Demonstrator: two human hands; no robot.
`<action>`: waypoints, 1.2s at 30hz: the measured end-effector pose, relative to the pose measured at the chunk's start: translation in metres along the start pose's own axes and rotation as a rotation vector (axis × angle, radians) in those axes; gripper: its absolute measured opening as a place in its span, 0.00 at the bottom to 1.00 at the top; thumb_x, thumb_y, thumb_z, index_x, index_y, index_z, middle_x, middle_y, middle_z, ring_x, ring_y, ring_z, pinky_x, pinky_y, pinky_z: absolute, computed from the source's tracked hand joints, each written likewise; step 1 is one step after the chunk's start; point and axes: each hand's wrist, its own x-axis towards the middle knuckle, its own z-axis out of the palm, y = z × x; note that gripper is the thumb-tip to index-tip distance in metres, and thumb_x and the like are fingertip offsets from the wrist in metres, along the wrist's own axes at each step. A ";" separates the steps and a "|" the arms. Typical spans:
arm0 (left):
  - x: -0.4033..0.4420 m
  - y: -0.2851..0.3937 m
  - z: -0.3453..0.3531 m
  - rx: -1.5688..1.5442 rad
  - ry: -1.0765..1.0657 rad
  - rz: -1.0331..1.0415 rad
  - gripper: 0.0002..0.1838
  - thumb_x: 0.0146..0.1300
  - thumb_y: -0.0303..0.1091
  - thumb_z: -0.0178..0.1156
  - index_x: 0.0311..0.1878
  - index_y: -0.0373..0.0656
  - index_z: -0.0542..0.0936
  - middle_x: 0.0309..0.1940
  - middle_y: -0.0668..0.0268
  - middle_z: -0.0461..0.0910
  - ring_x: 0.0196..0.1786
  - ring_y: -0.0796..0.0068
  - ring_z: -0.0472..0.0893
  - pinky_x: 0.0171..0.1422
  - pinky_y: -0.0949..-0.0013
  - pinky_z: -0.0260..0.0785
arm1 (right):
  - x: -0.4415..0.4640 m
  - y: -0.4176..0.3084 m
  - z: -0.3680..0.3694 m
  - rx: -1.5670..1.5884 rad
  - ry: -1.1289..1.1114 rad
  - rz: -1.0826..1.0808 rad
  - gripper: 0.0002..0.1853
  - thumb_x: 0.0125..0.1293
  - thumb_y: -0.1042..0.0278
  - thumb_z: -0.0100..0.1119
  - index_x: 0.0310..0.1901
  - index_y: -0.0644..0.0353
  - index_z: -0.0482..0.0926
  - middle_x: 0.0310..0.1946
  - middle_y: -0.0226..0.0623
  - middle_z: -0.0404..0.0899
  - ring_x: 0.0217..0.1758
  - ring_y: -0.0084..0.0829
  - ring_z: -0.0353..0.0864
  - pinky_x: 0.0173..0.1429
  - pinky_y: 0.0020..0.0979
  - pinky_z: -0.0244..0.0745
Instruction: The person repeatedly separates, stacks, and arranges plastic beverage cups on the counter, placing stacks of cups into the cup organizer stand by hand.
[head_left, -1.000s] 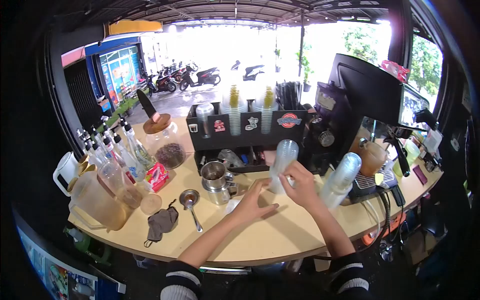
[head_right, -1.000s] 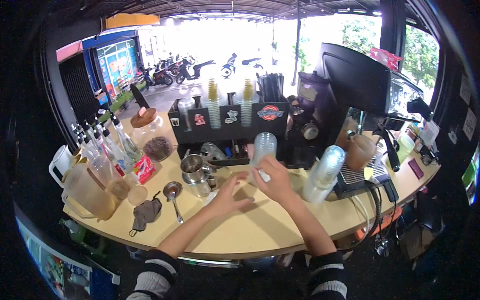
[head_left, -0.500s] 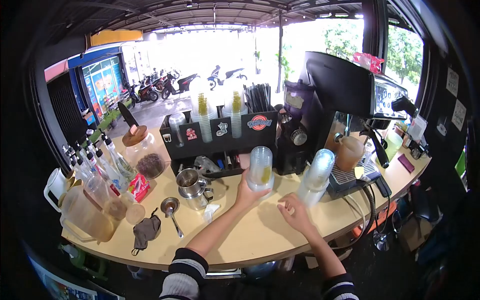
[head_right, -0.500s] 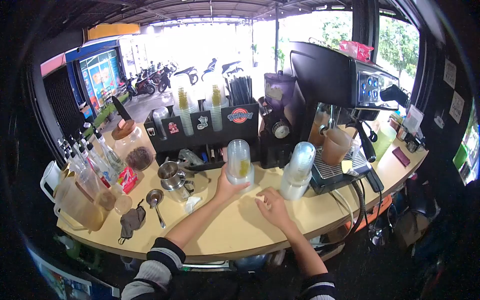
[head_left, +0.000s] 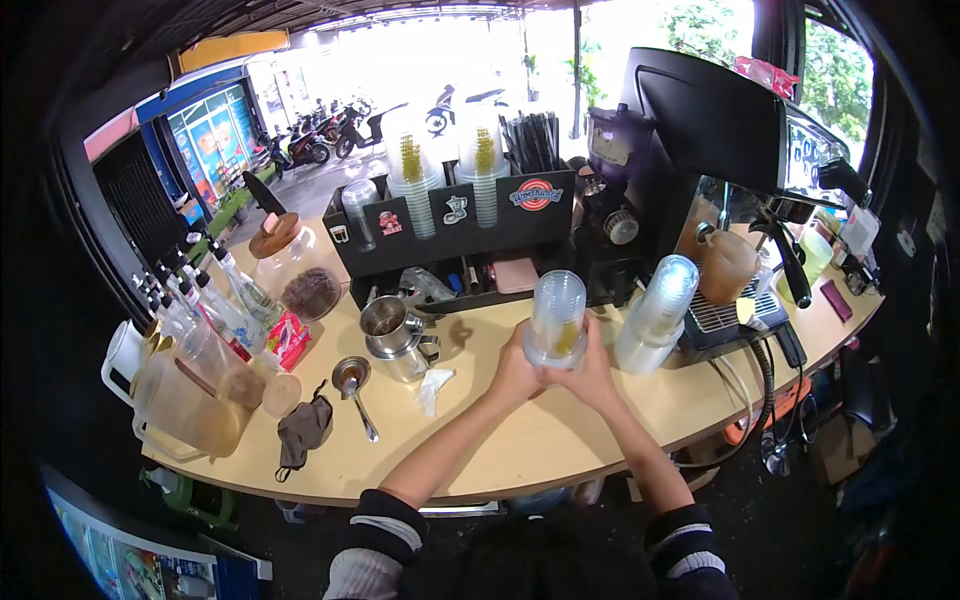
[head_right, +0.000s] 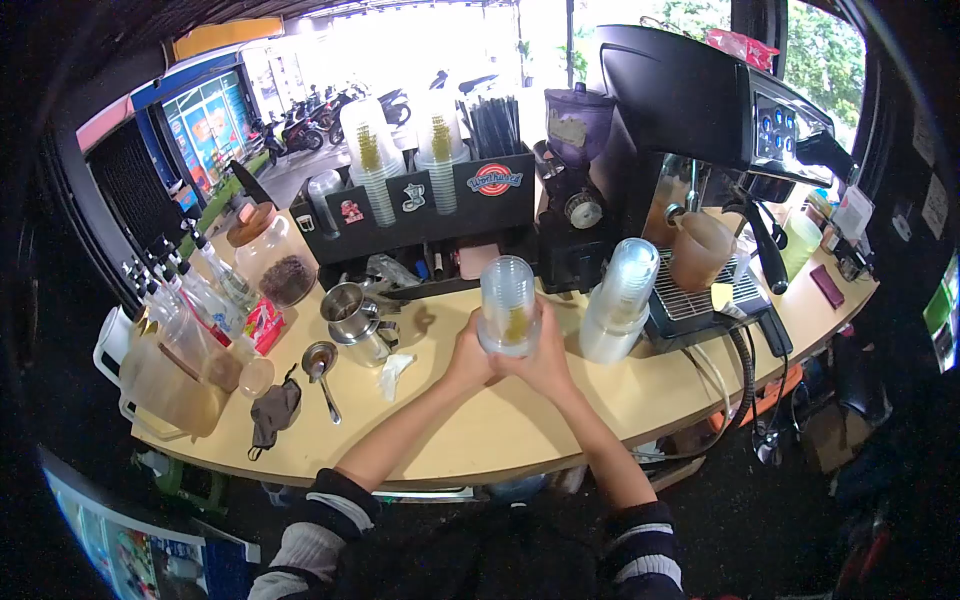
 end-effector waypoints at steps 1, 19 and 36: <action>0.000 -0.001 0.000 -0.002 0.000 -0.018 0.42 0.37 0.37 0.75 0.56 0.34 0.66 0.46 0.55 0.79 0.50 0.64 0.79 0.54 0.65 0.71 | 0.000 -0.001 0.001 0.005 -0.002 -0.001 0.57 0.34 0.58 0.78 0.64 0.64 0.51 0.58 0.50 0.64 0.62 0.42 0.66 0.64 0.39 0.62; 0.007 -0.005 -0.013 -0.098 -0.193 -0.043 0.55 0.34 0.40 0.77 0.65 0.35 0.55 0.60 0.53 0.66 0.62 0.61 0.69 0.62 0.61 0.64 | 0.026 -0.041 -0.015 0.056 0.145 -0.182 0.47 0.37 0.64 0.75 0.60 0.64 0.59 0.55 0.47 0.62 0.62 0.42 0.62 0.65 0.40 0.59; -0.023 0.080 -0.170 -0.597 0.118 0.118 0.32 0.53 0.28 0.65 0.59 0.42 0.60 0.51 0.61 0.70 0.52 0.72 0.75 0.51 0.70 0.75 | 0.011 -0.136 0.033 0.258 -0.075 -0.353 0.29 0.56 0.70 0.64 0.60 0.64 0.67 0.52 0.41 0.73 0.53 0.31 0.73 0.59 0.31 0.67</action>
